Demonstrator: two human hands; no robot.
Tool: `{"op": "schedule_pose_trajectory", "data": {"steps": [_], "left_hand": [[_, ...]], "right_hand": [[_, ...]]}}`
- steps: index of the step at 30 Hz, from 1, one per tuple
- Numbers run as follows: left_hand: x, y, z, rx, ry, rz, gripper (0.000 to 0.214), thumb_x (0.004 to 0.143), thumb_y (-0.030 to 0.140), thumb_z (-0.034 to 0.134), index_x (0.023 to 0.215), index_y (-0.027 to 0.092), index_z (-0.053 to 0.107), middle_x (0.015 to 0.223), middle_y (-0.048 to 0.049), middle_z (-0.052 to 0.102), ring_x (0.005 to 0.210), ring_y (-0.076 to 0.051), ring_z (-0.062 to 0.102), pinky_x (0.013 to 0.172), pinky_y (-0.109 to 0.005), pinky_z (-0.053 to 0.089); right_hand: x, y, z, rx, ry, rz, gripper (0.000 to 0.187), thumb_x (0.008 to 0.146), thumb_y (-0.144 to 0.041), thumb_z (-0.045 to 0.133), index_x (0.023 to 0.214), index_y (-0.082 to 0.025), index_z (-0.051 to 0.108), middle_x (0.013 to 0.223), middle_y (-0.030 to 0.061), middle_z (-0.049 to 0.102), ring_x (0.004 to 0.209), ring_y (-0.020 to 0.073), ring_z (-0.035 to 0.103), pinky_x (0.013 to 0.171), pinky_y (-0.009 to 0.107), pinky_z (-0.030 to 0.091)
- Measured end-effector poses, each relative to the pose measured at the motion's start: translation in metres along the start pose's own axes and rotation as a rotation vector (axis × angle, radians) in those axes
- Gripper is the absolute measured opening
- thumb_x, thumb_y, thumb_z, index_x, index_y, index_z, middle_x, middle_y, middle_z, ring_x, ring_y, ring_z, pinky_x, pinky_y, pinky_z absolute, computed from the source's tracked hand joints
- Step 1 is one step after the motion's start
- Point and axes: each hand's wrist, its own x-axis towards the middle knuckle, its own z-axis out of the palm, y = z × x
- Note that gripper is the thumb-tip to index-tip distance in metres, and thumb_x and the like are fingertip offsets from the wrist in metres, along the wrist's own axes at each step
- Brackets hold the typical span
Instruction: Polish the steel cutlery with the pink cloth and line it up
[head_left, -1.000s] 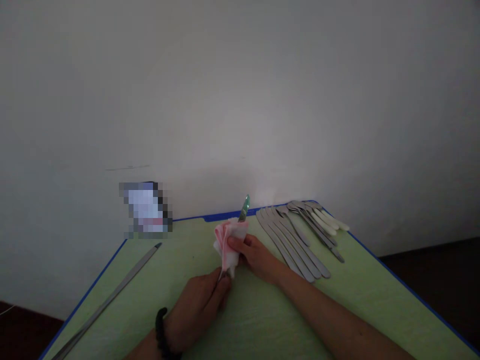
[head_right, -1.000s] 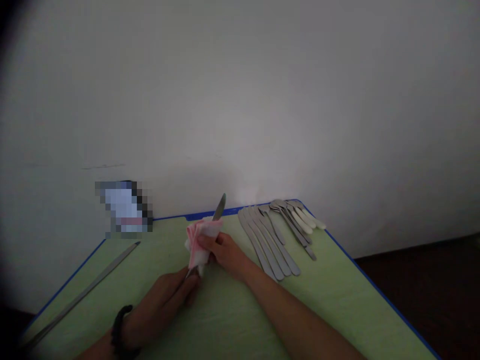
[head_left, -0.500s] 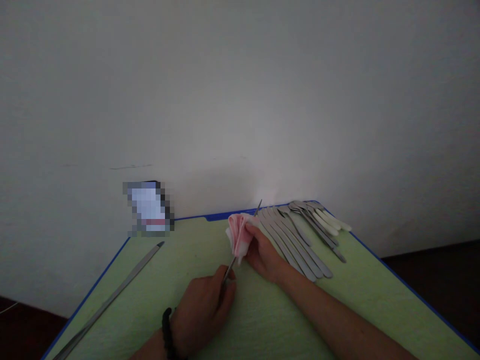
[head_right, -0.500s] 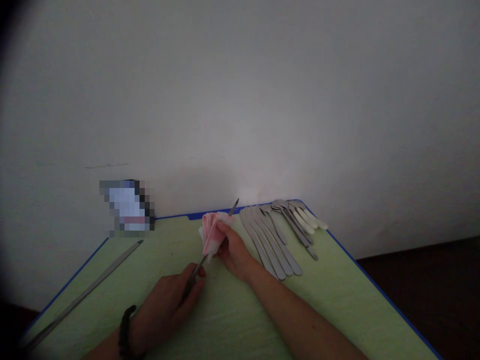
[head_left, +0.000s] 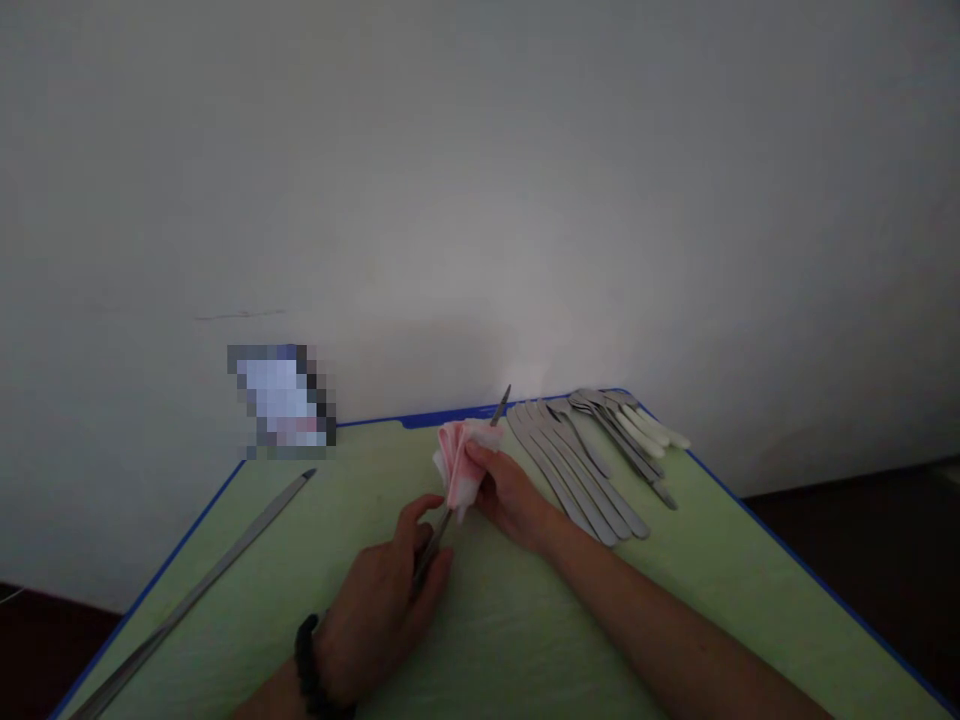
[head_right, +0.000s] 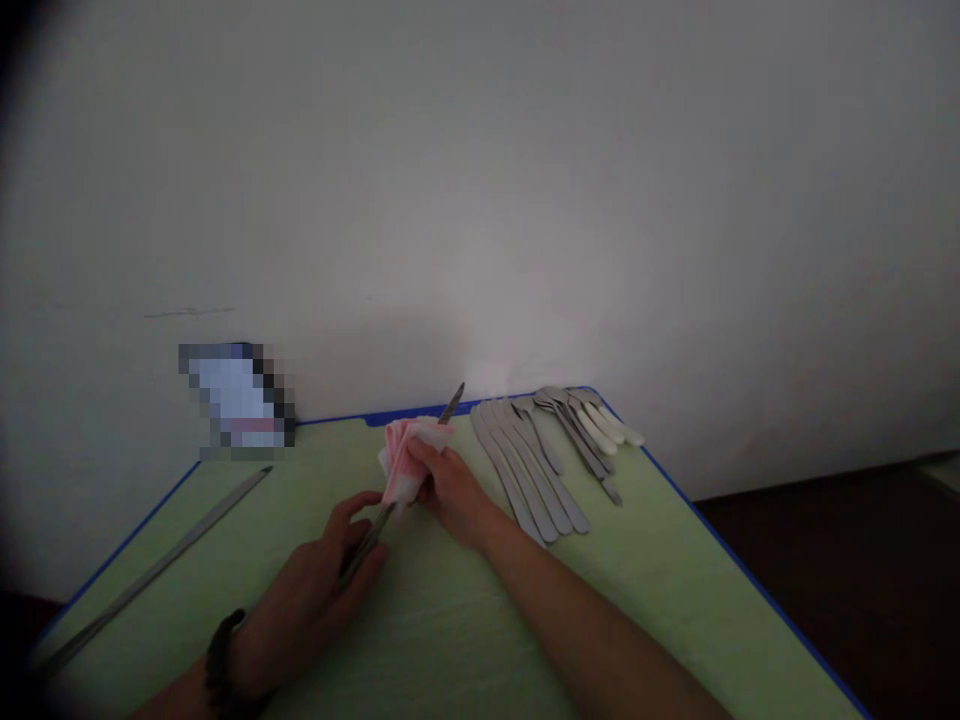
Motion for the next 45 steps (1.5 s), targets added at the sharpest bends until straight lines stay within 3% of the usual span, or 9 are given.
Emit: {"op": "schedule_pose_trajectory", "data": {"steps": [11,21,29,32,37,39,42,45], "left_hand": [[0.0,-0.006,0.002,-0.079,-0.048,-0.022,0.036,0.094,0.031,0.032,0.128,0.023,0.021,0.072,0.0039,0.061,0.06,-0.017,0.061,0.058,-0.027,0.041],[0.001,-0.011,0.003,-0.157,-0.061,-0.038,0.022,0.094,0.032,0.036,0.114,0.025,0.032,0.085,0.0004,0.068,0.073,-0.018,0.066,0.061,-0.025,0.046],[0.002,-0.003,0.0,-0.124,-0.032,-0.017,0.012,0.093,0.03,0.034,0.096,0.023,0.043,0.075,-0.0006,0.065,0.06,-0.016,0.062,0.055,-0.025,0.044],[-0.001,-0.005,0.003,-0.162,0.021,-0.008,0.012,0.092,0.029,0.035,0.098,0.023,0.044,0.076,-0.0008,0.064,0.061,-0.016,0.061,0.056,-0.025,0.045],[0.002,-0.01,0.006,-0.35,0.259,-0.026,0.023,0.092,0.032,0.039,0.112,0.021,0.036,0.07,0.0026,0.058,0.062,-0.015,0.059,0.057,-0.024,0.048],[0.006,-0.011,0.003,-0.396,0.312,-0.032,0.021,0.091,0.034,0.042,0.108,0.021,0.04,0.072,0.0021,0.059,0.064,-0.014,0.059,0.058,-0.023,0.049],[0.011,-0.012,-0.003,-0.421,0.225,-0.041,0.023,0.09,0.038,0.046,0.102,0.02,0.048,0.079,-0.0011,0.064,0.067,-0.014,0.061,0.058,-0.023,0.049],[0.011,-0.013,-0.006,-0.446,0.089,-0.04,0.031,0.087,0.039,0.051,0.112,0.02,0.051,0.094,-0.0045,0.068,0.068,-0.014,0.064,0.058,-0.024,0.05]], "right_hand": [[0.002,0.004,-0.001,-0.076,-0.004,0.044,0.034,0.061,-0.045,0.076,0.075,-0.017,0.063,0.065,-0.0016,0.056,0.057,0.0106,0.046,0.055,0.024,0.037],[0.003,0.006,-0.007,-0.132,-0.028,0.064,0.032,0.063,-0.043,0.076,0.076,-0.016,0.063,0.065,-0.0021,0.055,0.059,0.0105,0.045,0.056,0.023,0.035],[0.01,0.002,-0.003,0.092,0.164,-0.013,0.026,0.067,-0.037,0.07,0.084,-0.019,0.063,0.071,-0.0015,0.06,0.066,0.0137,0.051,0.063,0.025,0.041],[0.008,0.001,-0.003,0.077,0.15,-0.028,0.023,0.067,-0.037,0.07,0.078,-0.018,0.062,0.069,-0.0017,0.059,0.063,0.0127,0.05,0.062,0.025,0.04],[-0.001,-0.002,0.0,-0.062,-0.065,0.062,0.028,0.061,-0.034,0.078,0.073,-0.016,0.061,0.064,-0.0019,0.057,0.059,0.0113,0.049,0.059,0.025,0.038],[-0.001,-0.002,0.0,-0.024,-0.049,0.044,0.031,0.061,-0.039,0.078,0.071,-0.017,0.059,0.06,-0.0036,0.053,0.055,0.0098,0.046,0.054,0.024,0.036],[0.002,-0.003,-0.002,0.088,0.079,-0.019,0.034,0.062,-0.045,0.077,0.068,-0.018,0.056,0.054,-0.0062,0.047,0.049,0.0081,0.04,0.049,0.023,0.032],[0.006,-0.004,-0.004,0.133,0.155,-0.052,0.034,0.062,-0.045,0.077,0.076,-0.018,0.061,0.062,-0.0036,0.055,0.056,0.0096,0.046,0.053,0.023,0.037]]}}
